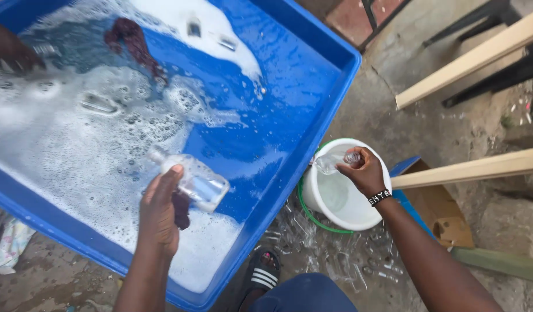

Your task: Wash and rinse small plastic bottles in a tub of soapy water using a cloth

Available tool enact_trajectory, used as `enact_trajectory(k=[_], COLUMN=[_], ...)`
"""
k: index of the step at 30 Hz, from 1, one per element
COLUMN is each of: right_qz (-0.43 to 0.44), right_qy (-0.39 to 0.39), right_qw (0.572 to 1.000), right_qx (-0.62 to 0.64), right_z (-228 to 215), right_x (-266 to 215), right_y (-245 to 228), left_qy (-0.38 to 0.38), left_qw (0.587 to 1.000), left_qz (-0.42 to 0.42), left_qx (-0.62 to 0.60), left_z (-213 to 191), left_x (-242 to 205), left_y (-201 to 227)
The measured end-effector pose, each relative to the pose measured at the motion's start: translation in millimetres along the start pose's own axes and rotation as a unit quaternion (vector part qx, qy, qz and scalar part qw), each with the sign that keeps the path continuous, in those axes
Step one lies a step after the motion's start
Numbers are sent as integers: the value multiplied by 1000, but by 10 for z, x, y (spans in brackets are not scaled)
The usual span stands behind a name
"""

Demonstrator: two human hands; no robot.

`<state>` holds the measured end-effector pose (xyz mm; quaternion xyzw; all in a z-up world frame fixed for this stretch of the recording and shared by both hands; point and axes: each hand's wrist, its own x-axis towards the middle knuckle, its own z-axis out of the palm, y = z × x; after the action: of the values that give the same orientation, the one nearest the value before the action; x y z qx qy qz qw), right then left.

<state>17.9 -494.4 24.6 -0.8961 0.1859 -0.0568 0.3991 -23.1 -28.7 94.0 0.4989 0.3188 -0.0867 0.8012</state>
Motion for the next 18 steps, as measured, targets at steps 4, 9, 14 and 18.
enact_trajectory(k=[4, 9, 14, 18], right_qz=[-83, 5, -155, -301], right_qy=[15, -106, -149, -155], right_qw=[984, 852, 925, 938], right_qx=[155, 513, 313, 71], right_z=[501, 1063, 1365, 1359], right_x=[-85, -448, -730, -1129], right_y=[-1001, -2352, -2822, -3054], left_qy=[0, -14, 72, 138], left_qw=[997, 989, 972, 898], left_qz=[13, 29, 189, 265], left_qx=[-72, -143, 122, 322], left_z=[42, -9, -113, -131], left_x=[251, 311, 551, 374], left_y=[-13, -114, -328, -123])
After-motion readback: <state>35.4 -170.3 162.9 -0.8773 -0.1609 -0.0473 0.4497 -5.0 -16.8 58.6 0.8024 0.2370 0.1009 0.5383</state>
